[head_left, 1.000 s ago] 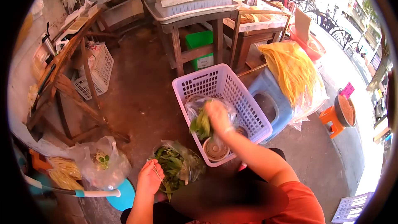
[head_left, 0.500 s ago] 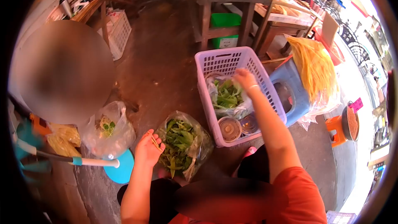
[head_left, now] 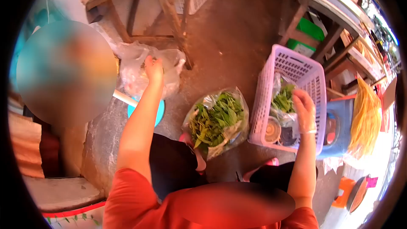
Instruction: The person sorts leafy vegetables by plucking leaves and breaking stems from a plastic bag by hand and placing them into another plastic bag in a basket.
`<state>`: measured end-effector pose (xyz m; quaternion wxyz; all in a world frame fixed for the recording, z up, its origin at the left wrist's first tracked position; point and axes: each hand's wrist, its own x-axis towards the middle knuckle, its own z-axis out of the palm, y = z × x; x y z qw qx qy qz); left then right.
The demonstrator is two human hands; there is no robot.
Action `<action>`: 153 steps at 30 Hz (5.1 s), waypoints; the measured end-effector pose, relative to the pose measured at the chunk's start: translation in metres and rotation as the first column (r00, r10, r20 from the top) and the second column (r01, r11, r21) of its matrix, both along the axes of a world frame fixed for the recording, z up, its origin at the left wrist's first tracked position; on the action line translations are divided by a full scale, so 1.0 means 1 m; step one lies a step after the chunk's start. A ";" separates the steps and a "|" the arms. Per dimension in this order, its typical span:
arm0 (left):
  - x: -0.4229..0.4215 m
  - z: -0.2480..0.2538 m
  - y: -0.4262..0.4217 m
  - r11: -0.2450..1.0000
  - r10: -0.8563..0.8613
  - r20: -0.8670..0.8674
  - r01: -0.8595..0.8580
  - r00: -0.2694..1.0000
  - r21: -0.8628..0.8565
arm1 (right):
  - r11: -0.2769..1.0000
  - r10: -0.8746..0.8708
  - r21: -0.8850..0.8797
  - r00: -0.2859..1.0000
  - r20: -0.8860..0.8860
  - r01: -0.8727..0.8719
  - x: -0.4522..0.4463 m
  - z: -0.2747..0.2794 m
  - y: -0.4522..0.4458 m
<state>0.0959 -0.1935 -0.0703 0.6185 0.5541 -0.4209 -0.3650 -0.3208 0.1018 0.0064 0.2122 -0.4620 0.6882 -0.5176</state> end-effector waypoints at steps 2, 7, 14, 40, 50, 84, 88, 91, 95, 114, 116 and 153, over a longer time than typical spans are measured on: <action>-0.035 -0.004 0.054 0.939 -0.320 0.277 0.342 0.906 -0.034 | 0.992 0.129 -0.003 0.988 -0.081 -0.130 0.016 -0.004 -0.005; -0.105 -0.051 0.161 0.555 -0.570 0.820 0.762 0.055 0.334 | 0.919 0.367 0.167 0.930 -0.029 -0.357 0.070 0.004 -0.016; -0.118 -0.022 0.184 0.508 -0.531 0.795 0.641 -0.292 0.575 | 0.895 0.443 0.173 0.862 -0.246 -0.411 0.081 0.012 -0.015; -0.134 0.060 0.241 0.443 -0.362 0.894 0.892 0.265 -0.085 | 0.958 0.145 0.065 0.666 0.731 -0.280 0.133 -0.079 -0.043; -0.118 0.029 0.222 0.566 -0.819 0.074 0.781 0.569 0.265 | 0.907 0.257 0.380 0.953 -0.159 -0.181 0.090 -0.045 -0.032; -0.112 0.065 0.207 0.763 -0.532 0.602 0.646 0.595 0.036 | 0.921 0.374 0.037 0.908 0.192 -0.387 0.140 -0.029 -0.020; -0.115 0.058 0.208 0.725 -0.538 0.645 0.688 0.543 0.026 | 0.953 0.302 0.153 0.874 -0.380 -0.263 0.140 -0.030 -0.019; -0.117 0.052 0.211 0.706 -0.512 0.682 0.708 0.522 -0.012 | 0.985 0.171 -0.007 0.984 0.055 -0.171 0.142 -0.070 -0.021; -0.093 0.059 0.168 0.849 -0.250 0.645 0.484 0.722 -0.213 | 0.999 0.049 -0.021 0.859 0.510 -0.045 0.107 -0.088 -0.032; -0.079 -0.093 0.185 0.570 -0.606 0.680 0.371 -0.412 0.733 | 0.986 0.162 -0.065 0.810 0.563 -0.152 0.116 -0.050 -0.031; -0.081 -0.093 0.178 0.565 -0.627 0.680 0.378 -0.381 0.733 | 0.987 0.146 -0.027 0.808 0.571 -0.159 0.113 -0.049 -0.029; -0.096 0.020 0.194 0.475 -0.774 -0.243 0.790 0.585 0.389 | 0.839 0.404 -0.123 0.758 -0.513 -0.530 0.143 -0.025 -0.023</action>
